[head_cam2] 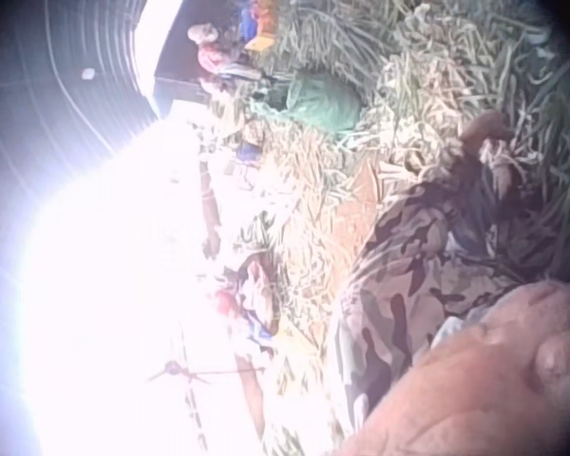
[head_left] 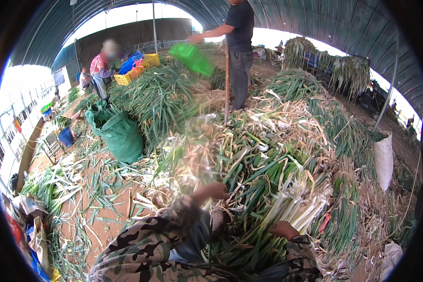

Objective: The person sits on the ground and uses a handheld tool to trim the ends of long green vegetable stalks. They repeatedly gather stalks, align them, and cut the ends, discarding the trimmings onto the floor.

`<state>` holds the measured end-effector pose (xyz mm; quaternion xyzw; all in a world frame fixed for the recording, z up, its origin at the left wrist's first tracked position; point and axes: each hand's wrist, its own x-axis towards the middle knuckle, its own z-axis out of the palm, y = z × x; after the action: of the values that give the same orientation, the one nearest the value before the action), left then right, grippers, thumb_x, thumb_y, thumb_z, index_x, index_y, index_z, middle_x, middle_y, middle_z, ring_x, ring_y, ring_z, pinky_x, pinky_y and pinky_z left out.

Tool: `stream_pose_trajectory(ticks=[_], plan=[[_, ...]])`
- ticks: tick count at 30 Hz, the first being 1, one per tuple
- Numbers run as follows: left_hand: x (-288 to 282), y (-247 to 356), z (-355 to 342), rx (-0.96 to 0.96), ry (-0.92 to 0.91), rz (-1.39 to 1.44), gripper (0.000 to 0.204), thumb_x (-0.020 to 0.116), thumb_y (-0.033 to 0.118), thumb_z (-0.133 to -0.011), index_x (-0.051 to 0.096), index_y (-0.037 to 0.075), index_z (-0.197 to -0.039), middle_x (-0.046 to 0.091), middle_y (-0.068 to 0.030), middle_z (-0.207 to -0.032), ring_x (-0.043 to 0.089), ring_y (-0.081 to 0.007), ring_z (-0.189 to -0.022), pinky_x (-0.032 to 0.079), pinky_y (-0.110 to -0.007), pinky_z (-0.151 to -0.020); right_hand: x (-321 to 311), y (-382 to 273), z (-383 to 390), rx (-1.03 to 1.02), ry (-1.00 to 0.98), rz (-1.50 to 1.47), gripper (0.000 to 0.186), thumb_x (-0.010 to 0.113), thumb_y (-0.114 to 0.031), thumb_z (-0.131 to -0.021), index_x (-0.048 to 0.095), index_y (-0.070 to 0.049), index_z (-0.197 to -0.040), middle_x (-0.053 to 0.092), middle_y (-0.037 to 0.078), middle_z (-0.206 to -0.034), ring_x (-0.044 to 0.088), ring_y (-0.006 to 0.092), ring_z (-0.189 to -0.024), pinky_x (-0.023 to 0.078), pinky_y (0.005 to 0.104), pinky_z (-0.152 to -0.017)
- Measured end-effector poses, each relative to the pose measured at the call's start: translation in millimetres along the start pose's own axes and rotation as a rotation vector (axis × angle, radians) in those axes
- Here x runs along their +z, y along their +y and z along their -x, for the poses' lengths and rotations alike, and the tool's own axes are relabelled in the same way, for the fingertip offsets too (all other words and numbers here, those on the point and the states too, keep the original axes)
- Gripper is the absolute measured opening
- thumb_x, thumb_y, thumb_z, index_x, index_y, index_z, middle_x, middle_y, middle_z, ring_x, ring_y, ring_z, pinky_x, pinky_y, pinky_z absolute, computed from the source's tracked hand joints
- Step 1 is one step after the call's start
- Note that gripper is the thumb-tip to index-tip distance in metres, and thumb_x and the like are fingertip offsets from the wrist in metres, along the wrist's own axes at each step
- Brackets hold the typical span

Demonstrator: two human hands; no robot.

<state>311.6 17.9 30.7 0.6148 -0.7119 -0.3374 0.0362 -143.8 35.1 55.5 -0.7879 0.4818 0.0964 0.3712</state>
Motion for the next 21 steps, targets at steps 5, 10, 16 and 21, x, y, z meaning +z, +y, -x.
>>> stream_pose_trajectory(ticks=[5,10,16,21], plan=[[-3,7,8,0.189,0.229,0.014,0.044,0.066,0.044,-0.090,0.079,0.003,-0.100,0.077,-0.0147,-0.086,0.075,-0.0265,-0.075,0.060,-0.040,-0.072,8,16,-11,0.008,0.013,0.061,0.044,0.072,-0.044,-0.080,0.077,-0.001,-0.091,0.073,0.015,-0.074,0.072,0.0298,-0.068,0.056,0.0423,-0.067],[-12,40,19,-0.024,-0.016,-0.030,0.052,0.072,0.045,-0.095,0.066,0.015,-0.138,0.071,-0.0119,-0.129,0.068,-0.0279,-0.116,0.052,-0.041,-0.105,-2,4,13,0.050,-0.032,0.025,0.044,0.072,-0.044,-0.080,0.076,0.000,-0.085,0.072,0.014,-0.072,0.071,0.0305,-0.068,0.056,0.0427,-0.067],[-20,27,26,-0.038,-0.033,-0.026,0.051,0.069,0.044,-0.096,0.066,0.015,-0.138,0.071,-0.0129,-0.128,0.072,-0.0269,-0.106,0.058,-0.039,-0.094,0,-6,17,0.011,-0.036,0.005,0.043,0.070,-0.041,-0.082,0.076,0.001,-0.080,0.072,0.014,-0.072,0.072,0.0300,-0.068,0.056,0.0423,-0.067],[-32,47,52,0.052,0.007,0.037,0.048,0.066,0.038,-0.096,0.068,0.007,-0.132,0.074,-0.0166,-0.111,0.075,-0.0234,-0.082,0.064,-0.037,-0.068,1,-5,22,0.026,-0.083,0.079,0.049,0.070,-0.046,-0.085,0.076,0.002,-0.092,0.074,0.016,-0.080,0.074,0.0292,-0.073,0.059,0.0407,-0.069]])
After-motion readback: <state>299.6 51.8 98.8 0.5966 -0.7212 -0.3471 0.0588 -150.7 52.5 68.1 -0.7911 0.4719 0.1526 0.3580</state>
